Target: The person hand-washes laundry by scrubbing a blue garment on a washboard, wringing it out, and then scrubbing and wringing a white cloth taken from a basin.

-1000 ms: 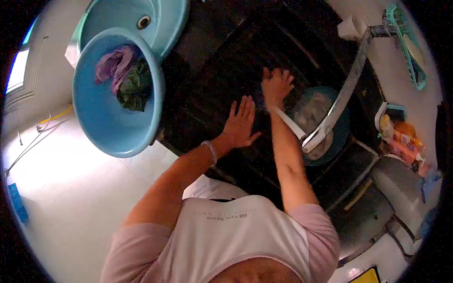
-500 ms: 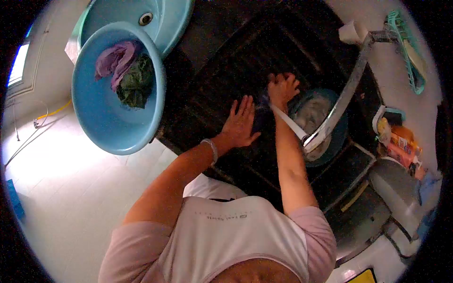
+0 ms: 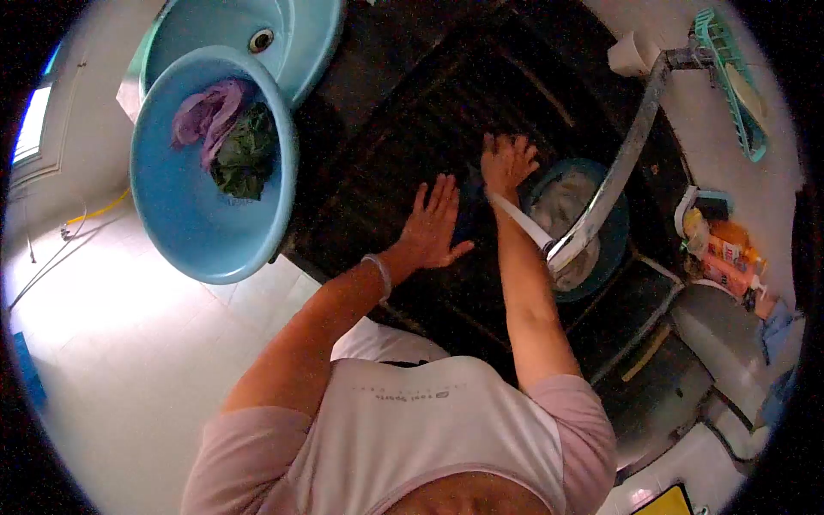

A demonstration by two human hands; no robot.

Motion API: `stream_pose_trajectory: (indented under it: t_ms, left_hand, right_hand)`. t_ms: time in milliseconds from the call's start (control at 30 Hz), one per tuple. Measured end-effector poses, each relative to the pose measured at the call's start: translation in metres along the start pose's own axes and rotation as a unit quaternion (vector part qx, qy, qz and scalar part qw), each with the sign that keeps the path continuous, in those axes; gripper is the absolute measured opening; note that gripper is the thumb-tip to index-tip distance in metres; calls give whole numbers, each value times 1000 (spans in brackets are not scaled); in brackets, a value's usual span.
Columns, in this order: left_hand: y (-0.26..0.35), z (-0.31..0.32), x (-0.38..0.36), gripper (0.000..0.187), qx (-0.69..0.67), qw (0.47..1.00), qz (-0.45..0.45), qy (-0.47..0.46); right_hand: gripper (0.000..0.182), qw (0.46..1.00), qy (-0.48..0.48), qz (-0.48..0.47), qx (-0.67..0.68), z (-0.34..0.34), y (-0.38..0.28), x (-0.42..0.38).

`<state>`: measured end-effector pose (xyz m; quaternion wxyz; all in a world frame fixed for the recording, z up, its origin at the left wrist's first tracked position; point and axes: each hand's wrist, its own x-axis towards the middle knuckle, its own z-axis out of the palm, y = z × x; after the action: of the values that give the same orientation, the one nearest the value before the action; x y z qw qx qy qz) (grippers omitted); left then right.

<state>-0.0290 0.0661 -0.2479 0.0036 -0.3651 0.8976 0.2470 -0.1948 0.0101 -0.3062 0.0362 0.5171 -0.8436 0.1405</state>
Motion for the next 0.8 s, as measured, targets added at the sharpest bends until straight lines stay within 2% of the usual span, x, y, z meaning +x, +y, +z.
stream_pose_trajectory:
  t_ms: [67, 133, 200, 267, 300, 367, 433, 467, 500, 533, 567, 600, 667, 700, 800]
  left_hand:
    - [-4, 5, -3, 86, -12, 1000, 8, 3]
    - [-4, 7, -4, 84, -21, 1000, 8, 9]
    - [-5, 9, -2, 81, 2, 1000, 14, 9]
    - [-7, 10, -3, 78, 64, 998, 28, -1]
    - [-6, 9, 0, 74, 42, 999, 15, -1]
    - [4, 4, 1, 68, 1, 1000, -18, -1]
    - [14, 1, 5, 60, -4, 1000, -15, -27]
    - [14, -2, 9, 56, -3, 999, -14, -36]
    - [8, 0, 12, 50, -6, 1000, 26, 3]
    - [7, -8, 7, 48, 13, 998, 57, 8]
    - [9, -20, 2, 46, 29, 995, 91, 10]
    - [10, -27, 0, 44, 47, 990, 129, 14]
    - [26, -4, -13, 43, 50, 990, 111, -73]
    - [34, 5, -16, 42, 51, 987, 103, -116]
    - [55, -11, -12, 49, 2, 997, 49, -55]
  right_hand:
    - [33, 996, -90, -7, 2, -33, -9, -8]
    - [34, 993, -15, -83, 80, -25, 12, -59]
    - [31, 955, -37, -34, 293, -67, 6, -95]
    - [29, 959, 46, -98, 261, -80, -16, -129]
    - [24, 951, 62, -149, 263, -61, -6, -128]
    - [27, 981, -17, -69, 181, -38, 2, -76]
    - [18, 991, 55, -50, 111, -4, 24, -21]
    - [19, 970, 71, -92, 212, -9, 38, 5]
    - [21, 937, 83, -133, 313, -16, 51, 28]
    - [25, 913, 30, -118, 389, -27, 59, 42]
    - [21, 918, 16, -228, 324, -51, 63, 57]
    - [20, 942, -60, -176, 281, -45, 78, 64]
    - [21, 959, -204, -64, 186, -26, 99, 83]
    - [22, 968, -194, 2, 162, -22, 100, 88]
    - [26, 930, -187, -66, 310, 1, 74, 65]
